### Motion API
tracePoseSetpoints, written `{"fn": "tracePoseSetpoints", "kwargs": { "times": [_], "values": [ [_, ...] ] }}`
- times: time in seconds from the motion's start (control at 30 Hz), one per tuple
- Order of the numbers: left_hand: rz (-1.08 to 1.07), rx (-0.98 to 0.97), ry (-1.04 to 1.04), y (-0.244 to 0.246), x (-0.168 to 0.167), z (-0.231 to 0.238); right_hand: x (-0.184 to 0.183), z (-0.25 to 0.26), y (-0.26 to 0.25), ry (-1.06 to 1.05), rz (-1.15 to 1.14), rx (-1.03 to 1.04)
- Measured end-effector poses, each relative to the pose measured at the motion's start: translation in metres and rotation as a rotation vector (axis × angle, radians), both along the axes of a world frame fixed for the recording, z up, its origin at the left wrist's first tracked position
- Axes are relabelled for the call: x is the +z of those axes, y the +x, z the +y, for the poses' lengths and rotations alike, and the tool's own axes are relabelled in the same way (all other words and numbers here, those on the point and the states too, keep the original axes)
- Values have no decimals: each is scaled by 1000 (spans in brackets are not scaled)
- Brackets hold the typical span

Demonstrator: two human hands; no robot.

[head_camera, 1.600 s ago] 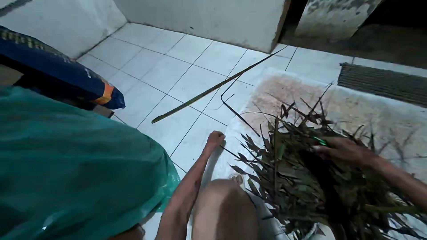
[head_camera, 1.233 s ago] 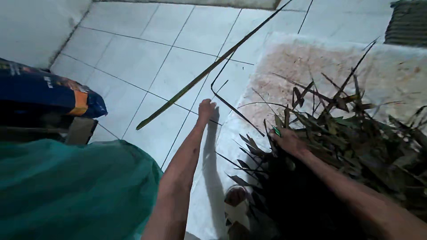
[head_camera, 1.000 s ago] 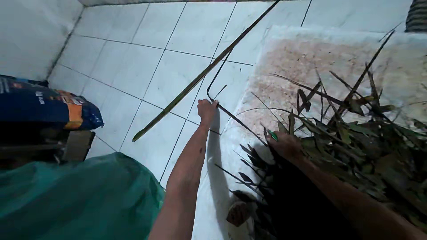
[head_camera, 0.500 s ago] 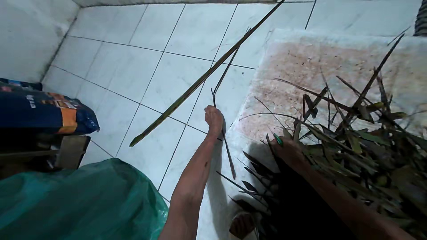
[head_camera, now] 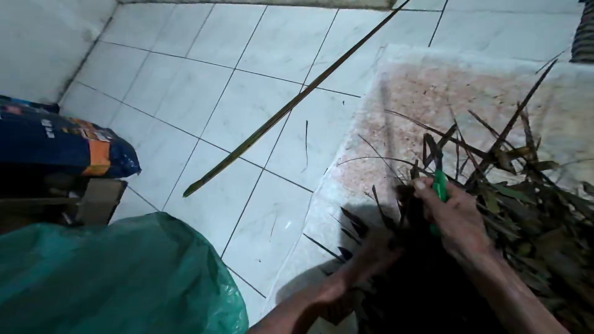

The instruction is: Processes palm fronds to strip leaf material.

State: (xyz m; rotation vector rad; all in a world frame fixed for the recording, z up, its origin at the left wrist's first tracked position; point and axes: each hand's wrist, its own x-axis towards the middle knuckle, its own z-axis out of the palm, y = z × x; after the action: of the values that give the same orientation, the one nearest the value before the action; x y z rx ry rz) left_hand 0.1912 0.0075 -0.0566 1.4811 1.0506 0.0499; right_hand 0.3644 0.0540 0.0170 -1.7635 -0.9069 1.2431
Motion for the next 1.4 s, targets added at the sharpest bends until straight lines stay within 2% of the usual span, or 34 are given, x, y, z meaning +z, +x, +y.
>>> {"fn": "tracePoseSetpoints", "kwargs": {
  "times": [0.03,0.07,0.1,0.13,0.2,0.23,0.33,0.43,0.57,0.7,0.77,0.83,0.97,1.07,1.13,1.23,1.33,1.4],
  "values": [
    [-33,-221,-2,4,1,-4,3,-3,4,21,-10,10],
    [-48,-302,7,0,3,2,5,-7,8,34,-28,20],
    [-31,-223,40,-15,5,14,5,-12,11,39,-51,30],
    [-12,-8,107,-38,7,32,3,-17,13,40,-67,43],
    [237,423,341,-79,4,85,-3,-23,14,28,-110,71],
    [388,547,461,-96,-5,111,-8,-25,15,6,-139,68],
    [659,653,593,-137,-39,165,-32,-29,13,-79,-266,64],
    [692,677,644,-144,-59,175,-46,-36,8,-135,-352,113],
    [721,700,696,-134,-66,170,-53,-55,-10,-173,-379,186],
    [778,609,727,-134,-71,169,-53,-66,-21,-181,-356,164],
    [713,616,711,-137,-66,166,-53,-70,-18,-141,-319,110],
    [597,637,724,-129,-44,153,-46,-73,-3,-133,-241,15],
    [291,487,653,-65,1,86,-33,-84,51,-94,-127,-224],
    [120,170,452,-1,-4,39,-29,-84,91,-155,-151,-276],
    [133,-35,395,36,-9,26,-23,-81,104,-229,-154,-253],
    [256,-198,385,80,-1,18,-15,-78,106,-318,-104,-206],
    [310,-246,358,100,0,10,-17,-85,103,-300,-41,-128],
    [312,-194,293,102,11,8,-21,-92,99,-288,-24,-74]
  ]
}}
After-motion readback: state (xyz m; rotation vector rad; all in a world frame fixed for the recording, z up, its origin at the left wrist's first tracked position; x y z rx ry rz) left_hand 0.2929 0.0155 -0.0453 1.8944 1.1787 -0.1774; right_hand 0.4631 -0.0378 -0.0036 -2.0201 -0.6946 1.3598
